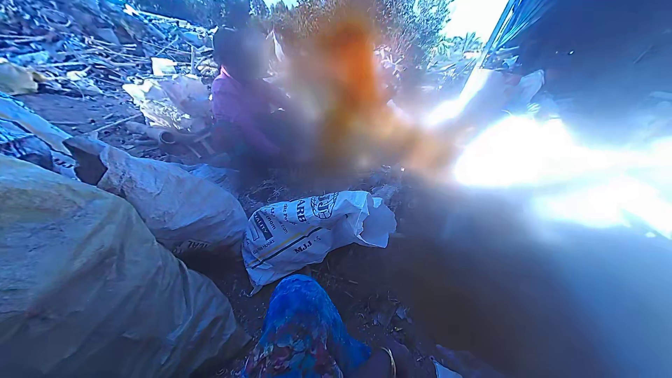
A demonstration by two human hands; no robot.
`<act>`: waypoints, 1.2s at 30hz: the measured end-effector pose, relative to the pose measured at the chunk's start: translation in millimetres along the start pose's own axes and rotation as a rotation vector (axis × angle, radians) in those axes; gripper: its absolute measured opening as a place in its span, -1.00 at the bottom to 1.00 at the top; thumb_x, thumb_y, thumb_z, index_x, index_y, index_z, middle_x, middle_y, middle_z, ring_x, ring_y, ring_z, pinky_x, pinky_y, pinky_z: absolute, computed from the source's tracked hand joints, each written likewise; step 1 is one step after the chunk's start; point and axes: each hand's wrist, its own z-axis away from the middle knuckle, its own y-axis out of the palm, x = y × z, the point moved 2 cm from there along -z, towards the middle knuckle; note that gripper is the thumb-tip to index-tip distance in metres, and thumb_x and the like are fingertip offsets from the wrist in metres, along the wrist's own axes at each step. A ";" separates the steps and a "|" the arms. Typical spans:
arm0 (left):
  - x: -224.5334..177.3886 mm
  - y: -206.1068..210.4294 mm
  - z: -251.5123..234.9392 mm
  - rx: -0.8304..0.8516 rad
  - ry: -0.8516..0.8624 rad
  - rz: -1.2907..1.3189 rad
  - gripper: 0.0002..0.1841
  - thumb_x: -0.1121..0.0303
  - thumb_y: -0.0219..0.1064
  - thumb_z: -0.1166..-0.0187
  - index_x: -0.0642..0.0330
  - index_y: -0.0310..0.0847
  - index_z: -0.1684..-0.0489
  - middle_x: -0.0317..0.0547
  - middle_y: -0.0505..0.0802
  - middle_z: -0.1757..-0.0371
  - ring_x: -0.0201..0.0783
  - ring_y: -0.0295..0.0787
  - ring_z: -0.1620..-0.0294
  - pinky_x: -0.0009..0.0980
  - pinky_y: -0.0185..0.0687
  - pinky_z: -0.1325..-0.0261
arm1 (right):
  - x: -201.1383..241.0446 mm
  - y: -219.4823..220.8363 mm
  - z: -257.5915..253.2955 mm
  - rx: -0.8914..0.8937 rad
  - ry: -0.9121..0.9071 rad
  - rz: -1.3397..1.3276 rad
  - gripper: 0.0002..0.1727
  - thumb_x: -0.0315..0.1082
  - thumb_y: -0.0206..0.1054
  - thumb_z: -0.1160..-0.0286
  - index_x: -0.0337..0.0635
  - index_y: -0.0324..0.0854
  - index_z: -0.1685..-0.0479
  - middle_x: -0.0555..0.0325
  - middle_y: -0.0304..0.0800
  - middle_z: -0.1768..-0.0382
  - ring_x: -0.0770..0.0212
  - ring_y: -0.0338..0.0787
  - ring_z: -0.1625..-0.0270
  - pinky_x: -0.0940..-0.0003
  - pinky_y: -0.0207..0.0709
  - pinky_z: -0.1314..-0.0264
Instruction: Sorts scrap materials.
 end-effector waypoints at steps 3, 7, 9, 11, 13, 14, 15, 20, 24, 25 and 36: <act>28.8 14.1 -46.8 -0.008 0.030 0.020 -0.53 0.42 0.08 -0.80 0.64 0.32 -0.55 0.53 0.51 -0.57 0.31 0.39 -0.67 0.14 0.17 -0.71 | 45.4 -27.0 9.0 0.274 0.241 0.134 -0.37 -0.17 -0.05 -0.93 -0.07 0.00 -0.92 -0.13 0.13 -0.85 -0.17 0.23 -0.83 -0.16 0.12 -0.80; 35.7 13.7 -80.9 -0.001 0.109 0.003 -0.50 0.20 0.20 -0.77 0.53 0.52 -0.42 0.42 0.67 -0.41 0.19 0.60 -0.47 0.07 0.37 -0.57 | -1.1 -8.1 -8.9 0.028 0.033 -0.093 -0.42 -0.19 0.08 -0.82 -0.30 0.32 -0.72 -0.44 0.48 -0.56 -0.40 0.54 -0.57 -0.38 0.35 -0.55; 50.5 22.8 -108.9 -0.045 0.136 0.078 -0.51 0.18 0.28 -0.72 0.48 0.57 -0.36 0.36 0.73 -0.29 0.12 0.67 -0.33 0.03 0.47 -0.47 | -0.6 -12.9 -9.8 0.048 0.089 -0.095 -0.46 -0.27 0.07 -0.83 -0.38 0.34 -0.68 -0.43 0.46 -0.58 -0.37 0.48 -0.62 -0.35 0.29 -0.59; 64.7 26.7 -129.8 -0.070 0.127 0.018 -0.52 0.14 0.24 -0.73 0.42 0.60 -0.37 0.36 0.75 -0.31 0.17 0.67 -0.40 0.10 0.44 -0.53 | -5.6 -8.2 -20.0 0.046 0.102 -0.038 -0.48 -0.27 0.07 -0.83 -0.38 0.38 -0.64 -0.41 0.49 -0.56 -0.37 0.49 -0.62 -0.37 0.32 -0.54; 72.7 24.5 -131.3 -0.066 0.113 -0.012 -0.51 0.13 0.19 -0.76 0.43 0.61 -0.36 0.38 0.74 -0.32 0.22 0.66 -0.41 0.14 0.40 -0.54 | -6.9 -1.1 -33.6 0.051 0.076 -0.011 -0.48 -0.26 0.09 -0.81 -0.38 0.40 -0.62 -0.41 0.51 -0.54 -0.37 0.51 -0.60 -0.41 0.34 -0.51; 77.0 25.0 -133.8 -0.064 0.112 -0.021 -0.50 0.11 0.18 -0.76 0.42 0.61 -0.35 0.38 0.74 -0.32 0.22 0.66 -0.40 0.14 0.42 -0.52 | -5.0 1.8 -37.9 0.073 0.066 -0.024 -0.46 -0.24 0.09 -0.81 -0.37 0.37 -0.66 -0.40 0.48 -0.58 -0.38 0.47 -0.64 -0.42 0.30 -0.54; 76.4 25.5 -129.1 -0.064 0.106 -0.016 -0.49 0.11 0.19 -0.76 0.42 0.59 -0.38 0.38 0.73 -0.34 0.20 0.65 -0.41 0.13 0.42 -0.52 | -3.3 7.1 -42.2 0.088 0.043 -0.041 -0.44 -0.22 0.11 -0.82 -0.37 0.35 -0.68 -0.41 0.44 -0.61 -0.39 0.43 -0.67 -0.44 0.26 -0.58; 53.7 20.1 -95.9 -0.094 0.191 -0.283 -0.52 0.34 0.19 -0.77 0.52 0.42 -0.53 0.43 0.58 -0.54 0.21 0.45 -0.64 0.01 0.20 -0.72 | 12.8 23.6 -49.9 0.127 -0.064 0.027 -0.52 -0.25 0.13 -0.82 -0.42 0.49 -0.53 -0.41 0.57 -0.48 -0.35 0.53 -0.58 -0.31 0.32 -0.57; 64.7 18.9 -88.5 -0.162 0.311 -0.307 -0.47 0.38 0.39 -0.55 0.53 0.51 -0.45 0.47 0.64 -0.46 0.29 0.51 -0.56 0.14 0.25 -0.67 | 18.1 40.1 -63.7 0.008 -0.054 -0.003 -0.42 -0.30 0.22 -0.74 -0.25 0.35 -0.73 -0.38 0.30 -0.72 -0.42 0.32 -0.73 -0.39 0.25 -0.64; 55.1 13.5 -67.9 -0.159 0.296 -0.255 -0.48 0.43 0.39 -0.55 0.54 0.50 -0.46 0.45 0.64 -0.47 0.27 0.52 -0.56 0.11 0.27 -0.66 | 18.5 41.0 -66.1 -0.034 -0.031 -0.032 -0.33 -0.31 0.26 -0.72 -0.13 0.25 -0.82 -0.34 0.06 -0.84 -0.46 0.18 -0.79 -0.47 0.17 -0.64; 0.2 -23.2 17.2 -0.092 0.139 0.066 -0.55 0.43 0.22 -0.73 0.68 0.46 -0.43 0.49 0.59 -0.51 0.19 0.48 -0.61 -0.09 0.22 -0.69 | 26.6 16.3 -53.4 -0.094 0.026 0.098 -0.37 -0.13 0.23 -0.72 0.01 0.34 -0.79 -0.21 -0.09 -0.90 -0.50 -0.18 -0.89 -0.69 -0.32 -0.68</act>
